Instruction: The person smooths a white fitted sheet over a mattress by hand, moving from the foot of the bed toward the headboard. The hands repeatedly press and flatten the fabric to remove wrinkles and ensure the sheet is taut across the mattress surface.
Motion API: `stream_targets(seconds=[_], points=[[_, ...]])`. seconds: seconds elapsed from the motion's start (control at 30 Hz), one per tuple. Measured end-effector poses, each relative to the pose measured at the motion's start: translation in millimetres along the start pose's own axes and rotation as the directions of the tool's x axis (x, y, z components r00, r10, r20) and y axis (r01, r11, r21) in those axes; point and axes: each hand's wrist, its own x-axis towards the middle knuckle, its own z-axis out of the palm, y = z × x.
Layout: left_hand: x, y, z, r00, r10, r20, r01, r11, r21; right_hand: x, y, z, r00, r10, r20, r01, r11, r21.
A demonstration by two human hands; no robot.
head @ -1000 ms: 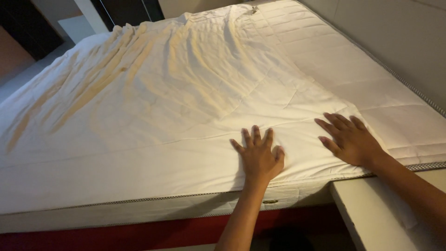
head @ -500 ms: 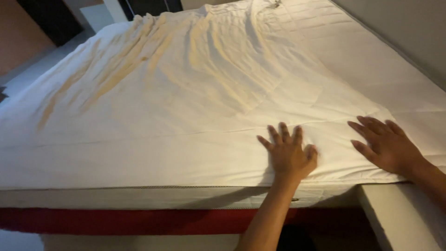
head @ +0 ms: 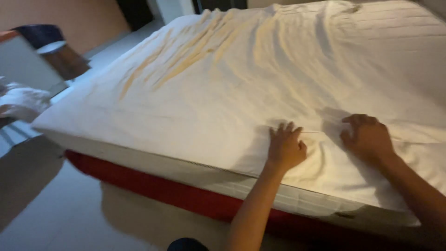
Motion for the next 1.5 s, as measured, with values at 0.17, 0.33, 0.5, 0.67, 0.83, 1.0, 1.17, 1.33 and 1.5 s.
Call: stream_targets(seconds=[0.17, 0.33, 0.5, 0.67, 0.83, 1.0, 1.17, 1.33, 1.5], points=[[-12.4, -59.7, -59.7, 0.972, -0.229, 0.057, 0.208, 0.946, 0.249, 27.9, -86.7, 34.0, 0.985, -0.152, 0.078, 0.149, 0.988, 0.042], [-25.1, -69.0, -60.1, 0.974, -0.227, -0.018, 0.222, 0.933, 0.283, 30.3, -103.8, 72.2, 0.963, -0.264, -0.054, 0.269, 0.953, 0.139], [-21.7, -58.7, -71.5, 0.961, -0.276, 0.005, 0.261, 0.915, 0.309, 27.6, -99.2, 67.3, 0.949, -0.302, -0.092, 0.314, 0.93, 0.188], [-18.6, -57.4, -85.1, 0.951, -0.299, 0.082, 0.265, 0.92, 0.288, 26.0, -97.8, 78.2, 0.973, -0.216, -0.083, 0.228, 0.958, 0.176], [-18.1, -61.4, -76.3, 0.942, -0.318, 0.108, 0.278, 0.919, 0.28, 22.5, -76.0, 58.4, 0.977, -0.214, 0.005, 0.212, 0.971, 0.114], [-21.8, -73.2, -58.4, 0.992, -0.11, 0.059, 0.079, 0.921, 0.381, 2.8, -61.9, 5.0, 0.928, -0.278, 0.248, 0.249, 0.958, 0.141], [-18.5, -54.5, -68.1, 0.946, -0.274, 0.174, 0.193, 0.906, 0.378, 1.7, -46.1, 14.2, 0.914, -0.306, 0.267, 0.295, 0.952, 0.082], [-20.8, -46.6, -65.3, 0.932, -0.323, 0.168, 0.243, 0.896, 0.372, 3.9, -33.6, 29.3, 0.905, -0.32, 0.281, 0.304, 0.947, 0.1], [-17.0, -43.4, -65.5, 0.922, -0.335, 0.194, 0.241, 0.889, 0.39, 2.8, -25.6, 35.8, 0.909, -0.344, 0.234, 0.331, 0.939, 0.092]])
